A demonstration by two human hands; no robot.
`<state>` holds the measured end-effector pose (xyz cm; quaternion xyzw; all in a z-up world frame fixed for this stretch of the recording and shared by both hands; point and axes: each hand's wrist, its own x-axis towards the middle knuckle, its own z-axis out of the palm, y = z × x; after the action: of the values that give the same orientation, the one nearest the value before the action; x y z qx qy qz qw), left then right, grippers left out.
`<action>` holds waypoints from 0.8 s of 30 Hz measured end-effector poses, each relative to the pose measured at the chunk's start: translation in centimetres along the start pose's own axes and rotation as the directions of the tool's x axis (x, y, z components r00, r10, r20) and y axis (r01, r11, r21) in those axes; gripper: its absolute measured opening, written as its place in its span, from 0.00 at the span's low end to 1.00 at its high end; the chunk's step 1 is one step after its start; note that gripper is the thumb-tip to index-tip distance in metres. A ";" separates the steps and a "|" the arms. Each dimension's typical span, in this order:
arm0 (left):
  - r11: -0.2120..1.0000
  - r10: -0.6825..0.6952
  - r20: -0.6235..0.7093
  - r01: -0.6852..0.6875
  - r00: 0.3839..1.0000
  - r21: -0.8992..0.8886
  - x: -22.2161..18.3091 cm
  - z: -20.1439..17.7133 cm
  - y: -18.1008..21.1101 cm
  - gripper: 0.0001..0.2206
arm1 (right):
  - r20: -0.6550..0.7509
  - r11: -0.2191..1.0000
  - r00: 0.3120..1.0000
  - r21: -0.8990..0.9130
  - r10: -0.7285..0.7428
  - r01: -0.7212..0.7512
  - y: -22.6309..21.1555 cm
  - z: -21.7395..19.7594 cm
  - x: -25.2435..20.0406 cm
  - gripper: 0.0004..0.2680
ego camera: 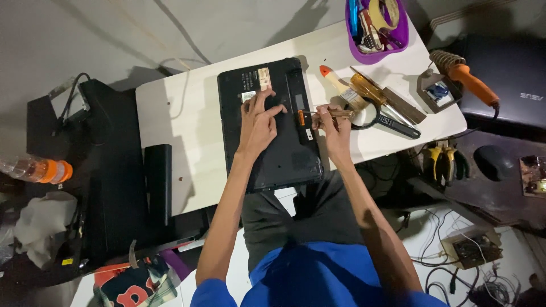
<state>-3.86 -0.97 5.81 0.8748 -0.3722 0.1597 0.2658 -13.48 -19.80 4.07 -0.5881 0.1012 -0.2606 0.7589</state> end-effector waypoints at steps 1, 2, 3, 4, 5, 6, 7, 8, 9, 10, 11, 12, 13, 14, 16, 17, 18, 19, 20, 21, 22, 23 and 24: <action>1.000 0.000 -0.003 0.000 1.000 0.001 0.0 0.1 -0.2 0.15 | 0.002 1.000 1.000 0.000 -0.002 0.002 -0.2 0.1 0.0 0.05; 0.999 -0.023 -0.001 0.023 1.000 -0.044 0.0 0.3 -0.5 0.10 | 0.004 1.000 1.000 0.000 -0.010 0.010 -0.4 0.2 -0.1 0.05; 0.995 -0.047 0.003 0.047 0.999 -0.090 0.0 0.4 -0.7 0.06 | 0.006 1.000 1.000 0.001 -0.016 0.016 -0.6 0.3 -0.2 0.04; 0.995 -0.048 0.001 0.048 0.999 -0.089 0.1 0.2 -0.5 0.06 | 0.008 1.000 1.000 0.001 -0.016 0.016 -0.4 0.2 -0.2 0.04; 0.992 -0.066 -0.046 0.060 0.997 -0.113 0.3 -0.1 -0.3 0.05 | 0.013 1.000 1.000 -0.005 -0.020 0.020 -0.3 0.0 -0.2 0.04; 0.988 -0.085 -0.093 0.072 0.992 -0.138 0.5 -0.4 -0.1 0.08 | 0.017 1.000 1.000 -0.012 -0.023 0.023 -0.1 -0.2 -0.1 0.04; 0.988 -0.084 -0.093 0.071 0.992 -0.137 0.4 0.2 -0.8 0.08 | 0.017 1.000 1.000 -0.011 -0.024 0.024 0.0 -0.2 -0.1 0.04; 0.988 -0.130 -0.133 0.117 0.982 -0.105 0.3 0.8 -1.5 0.09 | 0.024 0.999 0.999 -0.035 -0.036 0.037 0.1 -0.3 -0.1 0.04; 0.984 -0.175 -0.175 0.164 0.969 -0.075 0.2 1.4 -2.1 0.11 | 0.031 0.997 0.998 -0.060 -0.048 0.049 0.2 -0.3 0.0 0.04; 0.984 -0.174 -0.177 0.163 0.969 -0.074 0.2 1.1 -2.0 0.11 | 0.032 0.997 0.998 -0.059 -0.049 0.051 0.1 -0.3 -0.1 0.04; 0.978 -0.209 -0.208 0.203 0.956 -0.050 0.1 0.8 -1.9 0.07 | 0.027 0.997 0.999 -0.052 -0.048 0.049 0.0 -0.2 -0.2 0.05; 0.970 -0.242 -0.239 0.243 0.940 -0.026 0.1 0.5 -1.8 0.03 | 0.022 0.998 0.999 -0.046 -0.046 0.047 -0.2 -0.2 -0.3 0.05; 0.970 -0.241 -0.241 0.242 0.940 -0.026 -0.1 0.8 -2.1 0.03 | 0.024 0.998 0.999 -0.045 -0.048 0.049 -0.1 -0.2 -0.3 0.05; 0.975 -0.215 -0.205 0.221 0.955 0.009 -0.3 1.1 -2.4 0.04 | 0.025 0.995 0.998 -0.076 -0.055 0.057 0.0 -0.2 -0.3 0.05; 0.979 -0.188 -0.169 0.197 0.968 0.043 -0.5 1.7 -2.5 0.08 | 0.025 0.992 0.998 -0.108 -0.064 0.066 -0.1 -0.1 -0.3 0.04; 0.983 -0.142 -0.137 0.156 0.980 0.092 -0.5 2.0 -2.3 0.10 | 0.021 0.993 0.998 -0.106 -0.056 0.058 -0.2 0.0 -0.4 0.05; 0.984 -0.098 -0.103 0.112 0.990 0.141 -0.5 2.2 -2.1 0.13 | 0.017 0.993 0.999 -0.103 -0.048 0.050 -0.3 0.1 -0.4 0.05; 0.984 -0.098 -0.103 0.112 0.990 0.141 -0.5 2.3 -2.2 0.13 | 0.016 0.994 0.999 -0.102 -0.049 0.050 -0.7 0.3 -0.4 0.05; 0.985 -0.077 -0.092 0.090 0.993 0.146 -0.5 2.4 -2.4 0.13 | 0.019 0.992 0.999 -0.119 -0.046 0.048 -1.2 0.5 -0.5 0.06; 0.986 -0.057 -0.082 0.069 0.995 0.151 -0.5 2.5 -2.5 0.14 | 0.022 0.990 0.999 -0.136 -0.044 0.046 -1.7 0.7 -0.4 0.06; 0.986 -0.057 -0.083 0.069 0.995 0.151 -0.3 2.7 -2.7 0.14 | 0.022 0.990 0.999 -0.136 -0.045 0.048 -1.3 0.6 0.2 0.06; 0.989 -0.061 -0.089 0.072 0.994 0.128 -0.2 2.9 -2.8 0.13 | 0.079 0.961 0.990 -0.240 -0.120 0.135 -0.9 0.4 0.8 0.06; 0.992 -0.065 -0.095 0.075 0.993 0.104 -0.2 3.1 -2.9 0.13 | 0.142 0.914 0.972 -0.336 -0.187 0.225 -0.5 0.3 1.4 0.07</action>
<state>-1.56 -0.99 2.18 0.8923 -0.3194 0.2099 0.2403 -12.30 -20.35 4.82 -0.7342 0.0425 -0.2850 0.6148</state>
